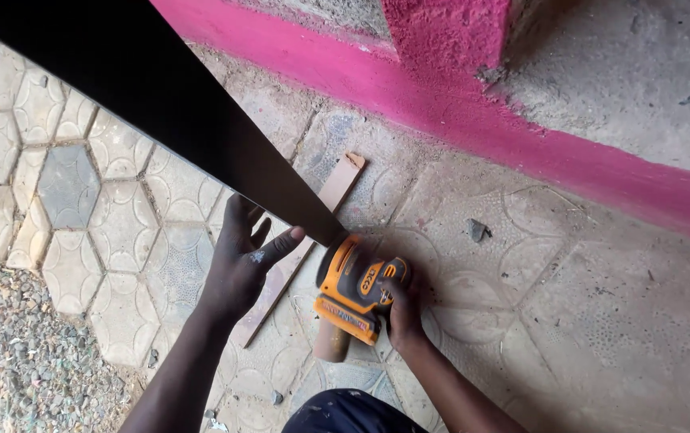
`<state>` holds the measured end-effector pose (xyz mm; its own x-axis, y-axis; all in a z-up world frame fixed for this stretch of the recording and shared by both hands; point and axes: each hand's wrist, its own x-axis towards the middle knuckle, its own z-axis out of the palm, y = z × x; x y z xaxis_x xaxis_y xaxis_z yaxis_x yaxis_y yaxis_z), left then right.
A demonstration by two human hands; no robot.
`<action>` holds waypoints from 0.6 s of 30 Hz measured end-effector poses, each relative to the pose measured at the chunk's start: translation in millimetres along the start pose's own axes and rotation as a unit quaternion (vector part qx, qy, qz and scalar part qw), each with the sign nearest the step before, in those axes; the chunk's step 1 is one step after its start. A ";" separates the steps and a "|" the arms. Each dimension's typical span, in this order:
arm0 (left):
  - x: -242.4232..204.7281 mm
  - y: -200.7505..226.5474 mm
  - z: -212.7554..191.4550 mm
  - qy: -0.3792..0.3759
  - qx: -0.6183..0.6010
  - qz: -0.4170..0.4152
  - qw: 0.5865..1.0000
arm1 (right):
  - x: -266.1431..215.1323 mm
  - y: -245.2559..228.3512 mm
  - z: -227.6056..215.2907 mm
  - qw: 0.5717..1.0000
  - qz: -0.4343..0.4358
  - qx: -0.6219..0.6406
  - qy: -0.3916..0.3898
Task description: Using an orbital sander to smooth the surface of a black metal frame.
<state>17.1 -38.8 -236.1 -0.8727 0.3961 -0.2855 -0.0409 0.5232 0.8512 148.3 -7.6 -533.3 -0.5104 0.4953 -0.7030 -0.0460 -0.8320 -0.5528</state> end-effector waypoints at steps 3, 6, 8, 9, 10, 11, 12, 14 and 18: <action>1.1 -2.4 2.2 0.017 0.008 0.000 1.000 | 9.0 0.2 2.2 0.997 0.063 0.032 0.008; 2.3 -7.9 1.7 0.030 0.016 0.007 0.999 | -3.7 -6.3 1.6 0.999 0.045 -0.010 0.016; 3.1 -12.6 3.0 0.040 0.020 0.006 0.999 | -11.4 -1.7 -0.4 0.998 0.054 -0.009 0.016; 3.5 -14.9 3.6 0.052 0.027 0.006 0.998 | -15.5 0.6 -1.4 0.998 0.063 -0.007 0.013; 5.0 -18.8 6.2 0.051 0.026 0.004 0.998 | -19.3 -4.7 2.1 0.998 0.064 -0.008 0.015; 6.4 -22.5 8.7 0.063 0.026 0.016 0.998 | -23.3 -10.2 5.7 0.998 0.060 -0.009 0.018; 8.0 -26.1 11.2 0.075 0.026 0.029 0.996 | -26.7 -16.0 9.7 0.998 0.055 -0.010 0.021; 8.1 -26.6 13.7 0.084 0.032 0.036 0.995 | -11.5 -13.1 3.4 0.998 0.063 -0.022 0.023; 7.3 -24.5 14.9 0.092 0.036 0.049 0.994 | -11.0 -18.3 4.5 0.991 0.133 -0.008 0.006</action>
<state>18.9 -37.5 -265.5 -0.9455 0.3058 -0.1121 0.0770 0.5444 0.8353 150.8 1.1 -513.5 -0.4922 0.2613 -0.8304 0.1030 -0.9297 -0.3537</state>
